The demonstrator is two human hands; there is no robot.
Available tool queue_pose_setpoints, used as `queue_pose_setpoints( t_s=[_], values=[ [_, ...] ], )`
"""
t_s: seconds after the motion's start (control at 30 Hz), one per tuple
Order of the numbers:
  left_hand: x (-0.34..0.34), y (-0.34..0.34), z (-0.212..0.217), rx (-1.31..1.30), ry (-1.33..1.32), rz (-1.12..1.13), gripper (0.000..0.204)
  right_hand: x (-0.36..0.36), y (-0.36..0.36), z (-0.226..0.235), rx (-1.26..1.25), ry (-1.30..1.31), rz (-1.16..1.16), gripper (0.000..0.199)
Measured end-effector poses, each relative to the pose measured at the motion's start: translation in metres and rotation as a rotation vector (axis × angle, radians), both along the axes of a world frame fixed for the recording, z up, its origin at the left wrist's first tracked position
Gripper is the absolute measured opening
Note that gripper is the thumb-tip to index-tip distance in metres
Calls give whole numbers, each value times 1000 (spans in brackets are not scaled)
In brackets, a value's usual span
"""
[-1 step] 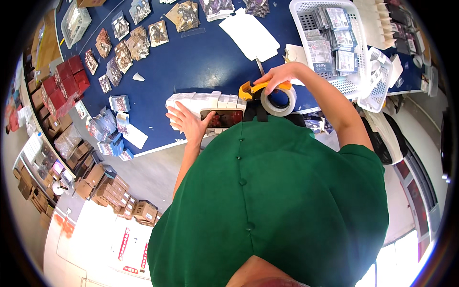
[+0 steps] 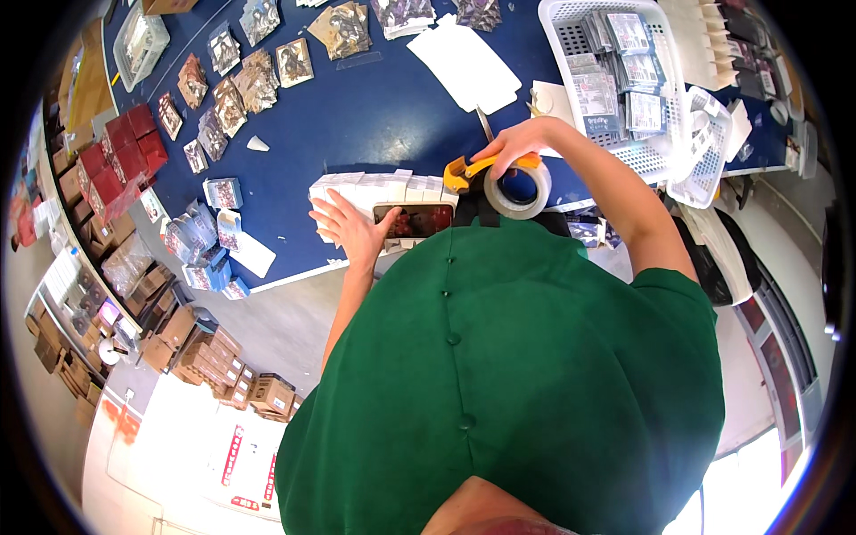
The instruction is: The person folds white cardstock pieces into rectangular inserts, aligns them in a row on a table, and applies adhesive tape from a manual dispenser across the top of the stack.
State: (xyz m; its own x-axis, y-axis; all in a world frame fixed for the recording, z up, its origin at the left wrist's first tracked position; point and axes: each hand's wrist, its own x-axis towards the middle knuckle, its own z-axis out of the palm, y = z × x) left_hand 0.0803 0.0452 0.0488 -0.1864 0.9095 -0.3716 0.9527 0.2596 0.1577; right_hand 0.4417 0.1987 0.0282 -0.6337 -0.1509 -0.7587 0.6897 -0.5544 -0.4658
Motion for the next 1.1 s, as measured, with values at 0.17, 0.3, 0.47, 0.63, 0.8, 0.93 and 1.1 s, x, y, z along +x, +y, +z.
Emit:
queue_pose_setpoints(
  t_s=[0.17, 0.3, 0.47, 0.63, 0.8, 0.93, 1.1],
  values=[
    [-3, 0, 1, -17, -15, -15, 140, -27, 13, -17, -99, -26, 194, 72],
    [0, 1, 10, -2, -35, -25, 137, -36, 30, -14, 0, -50, 396, 78],
    [6, 17, 26, 171, 30, -169, 120, -34, 30, -12, 24, 2, 389, 81],
    [17, 76, 29, 144, -332, -709, 54, -32, 30, -5, 104, 12, 373, 81],
    [10, 104, 17, -214, -487, -906, 36, -31, 30, -7, 141, 43, 362, 82],
    [11, 104, 18, -316, -512, -820, 30, -33, 33, 1, 179, 36, 382, 83],
    [6, 94, 6, -71, -513, -934, 24, -32, 28, -11, 220, 58, 380, 84]
  ],
)
